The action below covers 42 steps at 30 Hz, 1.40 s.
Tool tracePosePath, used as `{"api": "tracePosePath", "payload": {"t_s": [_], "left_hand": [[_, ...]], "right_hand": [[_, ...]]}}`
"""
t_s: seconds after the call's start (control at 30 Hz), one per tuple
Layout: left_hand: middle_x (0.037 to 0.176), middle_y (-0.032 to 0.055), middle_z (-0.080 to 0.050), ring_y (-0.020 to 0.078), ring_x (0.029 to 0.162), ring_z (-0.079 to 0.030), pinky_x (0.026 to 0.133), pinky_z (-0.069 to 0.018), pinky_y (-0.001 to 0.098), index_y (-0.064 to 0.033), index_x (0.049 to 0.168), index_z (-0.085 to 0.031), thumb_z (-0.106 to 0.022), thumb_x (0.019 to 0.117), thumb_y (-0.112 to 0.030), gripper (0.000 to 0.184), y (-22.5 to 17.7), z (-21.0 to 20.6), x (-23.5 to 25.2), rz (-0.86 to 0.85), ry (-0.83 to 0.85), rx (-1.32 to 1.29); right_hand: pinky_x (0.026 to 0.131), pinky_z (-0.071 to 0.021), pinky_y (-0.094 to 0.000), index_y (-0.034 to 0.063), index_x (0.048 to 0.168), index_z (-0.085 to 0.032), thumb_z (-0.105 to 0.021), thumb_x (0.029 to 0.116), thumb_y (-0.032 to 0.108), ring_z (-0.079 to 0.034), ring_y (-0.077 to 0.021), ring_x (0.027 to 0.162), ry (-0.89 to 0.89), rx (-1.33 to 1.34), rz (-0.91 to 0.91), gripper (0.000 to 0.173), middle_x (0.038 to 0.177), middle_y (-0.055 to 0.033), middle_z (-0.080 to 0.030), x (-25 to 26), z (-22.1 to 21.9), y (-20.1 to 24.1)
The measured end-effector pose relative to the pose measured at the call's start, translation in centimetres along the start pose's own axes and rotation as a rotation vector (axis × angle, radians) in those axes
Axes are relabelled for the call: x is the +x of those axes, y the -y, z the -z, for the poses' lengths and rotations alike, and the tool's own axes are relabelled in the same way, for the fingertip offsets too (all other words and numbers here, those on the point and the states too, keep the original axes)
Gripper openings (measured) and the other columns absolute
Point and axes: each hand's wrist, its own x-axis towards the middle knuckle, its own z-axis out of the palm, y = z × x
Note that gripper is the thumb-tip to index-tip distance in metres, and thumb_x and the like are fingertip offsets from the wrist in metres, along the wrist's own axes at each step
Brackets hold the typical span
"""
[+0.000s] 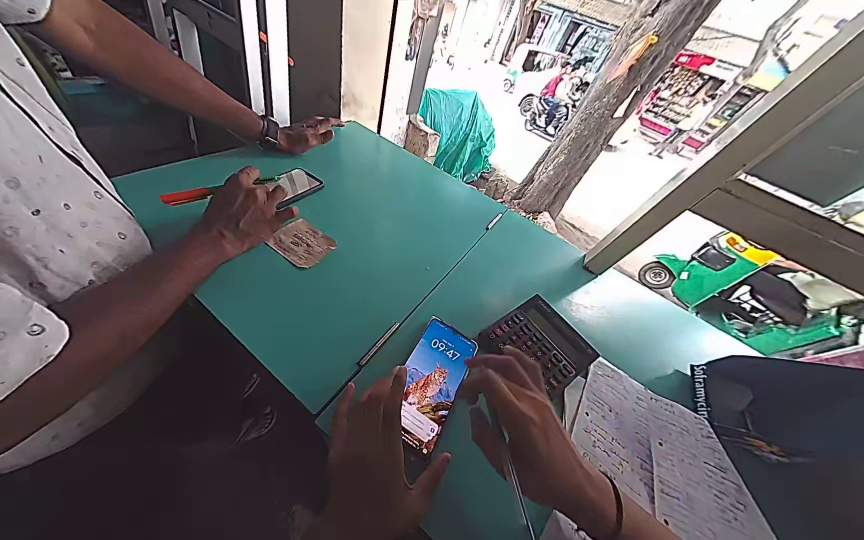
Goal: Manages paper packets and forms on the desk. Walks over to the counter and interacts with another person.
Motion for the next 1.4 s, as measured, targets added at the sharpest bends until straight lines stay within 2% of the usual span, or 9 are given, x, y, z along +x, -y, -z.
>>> {"api": "tracePosePath", "payload": {"t_s": [0.17, 0.27, 0.33, 0.43, 0.6, 0.83, 1.07, 1.27, 1.4], "left_hand": [[0.136, 0.0178, -0.064, 0.0285, 0.124, -0.062, 0.114, -0.0336, 0.0573, 0.0038, 0.145, -0.048, -0.059, 0.0834, -0.066, 0.094, 0.0, 0.2, 0.0, 0.003, 0.023, -0.024], [0.135, 0.0182, -0.064, 0.0279, 0.124, -0.062, 0.114, -0.0341, 0.0560, 0.0044, 0.145, -0.049, -0.056, 0.0848, -0.067, 0.094, 0.0, 0.2, 0.0, 0.006, 0.021, -0.007], [0.135, 0.0184, -0.064, 0.0277, 0.123, -0.063, 0.114, -0.0346, 0.0553, 0.0048, 0.144, -0.050, -0.055, 0.0850, -0.067, 0.093, 0.0, 0.3, 0.0, 0.007, 0.019, 0.002], [0.137, 0.0195, -0.063, 0.0297, 0.125, -0.062, 0.114, -0.0340, 0.0578, 0.0061, 0.145, -0.048, -0.058, 0.0845, -0.065, 0.094, -0.1, 0.4, 0.0, 0.015, 0.044, -0.015], [0.137, 0.0187, -0.063, 0.0299, 0.124, -0.062, 0.114, -0.0334, 0.0593, 0.0049, 0.146, -0.047, -0.062, 0.0824, -0.061, 0.093, -0.2, 0.5, 0.0, 0.023, 0.057, -0.024], [0.137, 0.0186, -0.063, 0.0290, 0.127, -0.061, 0.114, -0.0334, 0.0588, 0.0036, 0.145, -0.049, -0.060, 0.0828, -0.063, 0.092, -0.1, 0.3, 0.0, 0.016, 0.050, -0.006], [0.138, 0.0181, -0.062, 0.0279, 0.128, -0.061, 0.114, -0.0336, 0.0587, 0.0026, 0.145, -0.050, -0.062, 0.0814, -0.061, 0.091, -0.1, 0.3, 0.0, 0.009, 0.052, -0.009], [0.138, 0.0179, -0.062, 0.0277, 0.128, -0.061, 0.115, -0.0320, 0.0582, 0.0022, 0.144, -0.051, -0.060, 0.0838, -0.063, 0.089, 0.0, 0.2, -0.1, 0.010, 0.046, -0.014], [0.138, 0.0178, -0.062, 0.0279, 0.128, -0.061, 0.115, -0.0316, 0.0589, 0.0015, 0.145, -0.051, -0.060, 0.0843, -0.062, 0.088, 0.0, 0.2, -0.1, 0.010, 0.047, -0.019]], "right_hand": [[0.103, -0.0374, -0.0574, 0.0083, 0.114, -0.063, -0.048, 0.0966, 0.022, -0.056, -0.0350, 0.129, 0.023, 0.080, -0.130, 0.027, 0.120, -0.0064, -0.072, -0.1, -0.6, -2.1], [0.116, -0.0275, -0.0475, 0.0139, 0.108, -0.059, -0.046, 0.0998, 0.023, -0.054, -0.0244, 0.132, 0.101, 0.214, 0.103, 0.018, 0.115, -0.0025, -0.073, -0.5, -1.1, -0.6], [0.117, -0.0213, -0.0488, 0.0164, 0.105, -0.059, -0.045, 0.0984, 0.020, -0.055, -0.0206, 0.132, 0.144, 0.176, 0.209, 0.016, 0.109, 0.0006, -0.074, -0.4, -1.3, 0.2], [0.108, -0.0329, -0.0637, 0.0119, 0.108, -0.066, -0.050, 0.0944, 0.017, -0.061, -0.0316, 0.125, 0.120, 0.029, 0.011, 0.021, 0.110, -0.0022, -0.075, -0.2, -1.6, -1.2], [0.098, -0.0358, -0.0648, 0.0046, 0.107, -0.067, -0.045, 0.0966, 0.021, -0.061, -0.0399, 0.120, -0.060, -0.098, -0.270, 0.029, 0.110, -0.0107, -0.073, 0.1, -1.2, -3.7], [0.098, -0.0378, -0.0611, 0.0056, 0.109, -0.068, -0.044, 0.1010, 0.021, -0.062, -0.0364, 0.119, -0.050, -0.059, -0.236, 0.029, 0.110, -0.0086, -0.074, 0.3, -1.3, -3.2], [0.106, -0.0339, -0.0654, 0.0025, 0.119, -0.061, -0.049, 0.1000, 0.016, -0.051, -0.0413, 0.136, 0.181, 0.025, -0.286, 0.027, 0.135, -0.0133, -0.066, 1.0, -1.1, -3.6], [0.103, -0.0373, -0.0598, 0.0056, 0.112, -0.064, -0.046, 0.0964, 0.015, -0.059, -0.0332, 0.124, 0.080, 0.110, -0.181, 0.026, 0.112, -0.0083, -0.071, 0.7, -0.6, -2.7], [0.104, -0.0339, -0.0671, 0.0015, 0.119, -0.062, -0.047, 0.0979, 0.014, -0.052, -0.0414, 0.134, 0.116, 0.062, -0.269, 0.028, 0.131, -0.0137, -0.067, 0.8, -1.1, -4.0]]}}
